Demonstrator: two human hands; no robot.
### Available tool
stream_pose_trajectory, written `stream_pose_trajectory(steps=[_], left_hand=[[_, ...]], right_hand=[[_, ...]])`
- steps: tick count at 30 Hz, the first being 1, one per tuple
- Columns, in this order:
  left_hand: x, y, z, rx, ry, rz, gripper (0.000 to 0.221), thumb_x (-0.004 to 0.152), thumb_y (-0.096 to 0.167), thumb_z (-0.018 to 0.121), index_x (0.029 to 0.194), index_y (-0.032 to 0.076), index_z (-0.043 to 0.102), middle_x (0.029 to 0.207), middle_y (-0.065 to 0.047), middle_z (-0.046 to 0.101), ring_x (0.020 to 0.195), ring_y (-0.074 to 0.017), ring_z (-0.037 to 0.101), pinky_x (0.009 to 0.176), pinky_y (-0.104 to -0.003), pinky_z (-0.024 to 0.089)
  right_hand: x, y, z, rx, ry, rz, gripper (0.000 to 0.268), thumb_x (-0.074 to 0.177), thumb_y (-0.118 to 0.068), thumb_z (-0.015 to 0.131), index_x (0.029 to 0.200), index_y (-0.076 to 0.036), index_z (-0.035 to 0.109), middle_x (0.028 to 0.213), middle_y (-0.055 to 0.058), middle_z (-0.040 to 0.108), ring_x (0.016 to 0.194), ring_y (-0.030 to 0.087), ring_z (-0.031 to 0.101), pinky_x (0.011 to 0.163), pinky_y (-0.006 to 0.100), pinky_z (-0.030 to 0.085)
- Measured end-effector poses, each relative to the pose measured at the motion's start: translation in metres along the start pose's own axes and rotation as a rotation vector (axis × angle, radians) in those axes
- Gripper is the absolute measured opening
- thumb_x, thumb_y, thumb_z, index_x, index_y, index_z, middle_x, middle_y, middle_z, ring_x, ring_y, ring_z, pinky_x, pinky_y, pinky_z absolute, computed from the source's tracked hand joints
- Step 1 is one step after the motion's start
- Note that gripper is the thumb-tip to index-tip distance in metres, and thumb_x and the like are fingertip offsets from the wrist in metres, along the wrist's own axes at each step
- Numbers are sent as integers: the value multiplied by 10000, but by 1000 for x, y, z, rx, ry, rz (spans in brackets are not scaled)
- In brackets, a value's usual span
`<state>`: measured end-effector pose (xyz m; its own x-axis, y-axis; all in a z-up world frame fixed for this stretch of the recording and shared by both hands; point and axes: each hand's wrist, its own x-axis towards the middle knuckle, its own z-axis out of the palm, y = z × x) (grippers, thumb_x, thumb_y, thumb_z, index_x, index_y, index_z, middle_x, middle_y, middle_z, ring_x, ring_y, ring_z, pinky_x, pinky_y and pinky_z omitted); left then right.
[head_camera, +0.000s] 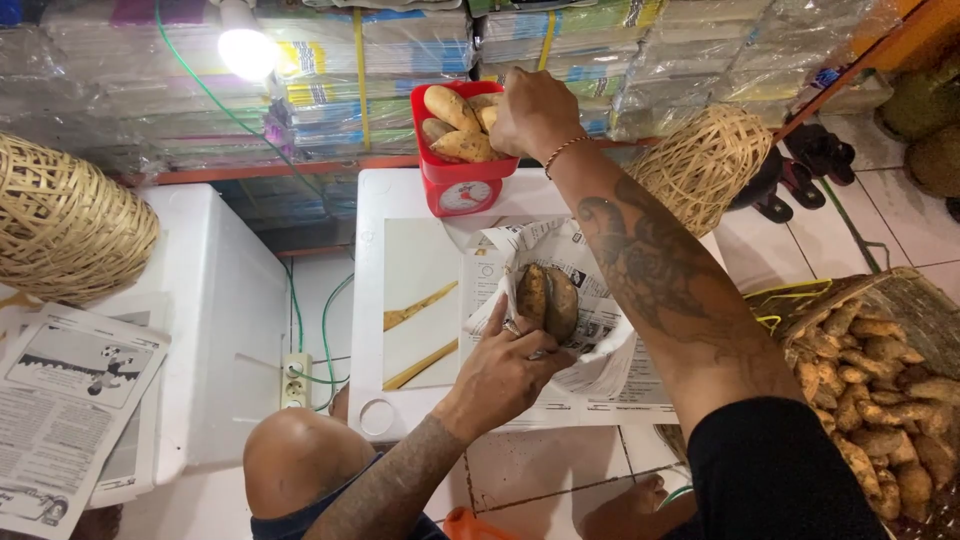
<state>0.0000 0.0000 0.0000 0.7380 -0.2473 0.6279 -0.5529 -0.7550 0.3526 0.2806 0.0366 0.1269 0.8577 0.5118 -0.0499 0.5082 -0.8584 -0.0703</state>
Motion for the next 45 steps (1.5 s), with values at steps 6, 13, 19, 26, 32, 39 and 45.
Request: stream_pose_trajectory(steps=[6,13,19,26,32,39,45], left_hand=[[1,1,-1,13,-13,0,167,956,128,728,1090,194,803,969,-6,663,1007,-232,628,1209,-698,233],[-1,-1,-1,18,-47,-15,216,958,125,712,1137,212,795,990,1,665,1019,-240,643,1217,-698,201],[-1,-1,0,-2,4,-5,158,991,165,707,1103,213,808,971,3,670,1004,-225,659,1219,-681,210],[-5,-5,4,2,-21,-8,273,938,81,682,1151,214,790,1008,4,662,1020,-227,646,1203,-713,198],[-4,-5,0,-7,-2,11,245,945,95,692,1150,195,784,1010,-3,653,973,-234,663,1188,-727,220],[-5,-2,1,37,12,18,231,967,115,687,1168,190,776,1022,-11,655,919,-244,652,1156,-739,280],[-5,-3,0,56,-3,28,281,938,75,719,1186,195,775,1009,-13,641,953,-213,640,1178,-732,255]], right_hand=[[-7,3,4,28,-43,-8,659,732,-111,789,1314,-9,496,1153,201,672,1009,385,679,742,459,626],[0,11,16,125,35,2,600,731,-128,761,1278,-5,547,1114,207,679,994,398,669,743,468,611],[-3,16,8,184,125,-8,463,737,-120,748,1157,-7,587,1082,191,677,993,360,655,711,448,604],[-14,35,0,266,284,-114,356,774,-237,802,1015,-94,584,1013,132,661,967,315,619,626,434,572],[-61,63,-20,457,440,-261,346,787,-199,854,1035,-108,630,952,106,699,820,257,685,555,391,574],[-132,87,-51,527,202,-238,308,758,-124,757,1040,-139,636,1014,25,681,848,155,618,655,289,524],[-159,89,-67,250,-217,-118,366,730,-179,705,1081,-137,610,1024,107,693,803,233,617,514,385,460]])
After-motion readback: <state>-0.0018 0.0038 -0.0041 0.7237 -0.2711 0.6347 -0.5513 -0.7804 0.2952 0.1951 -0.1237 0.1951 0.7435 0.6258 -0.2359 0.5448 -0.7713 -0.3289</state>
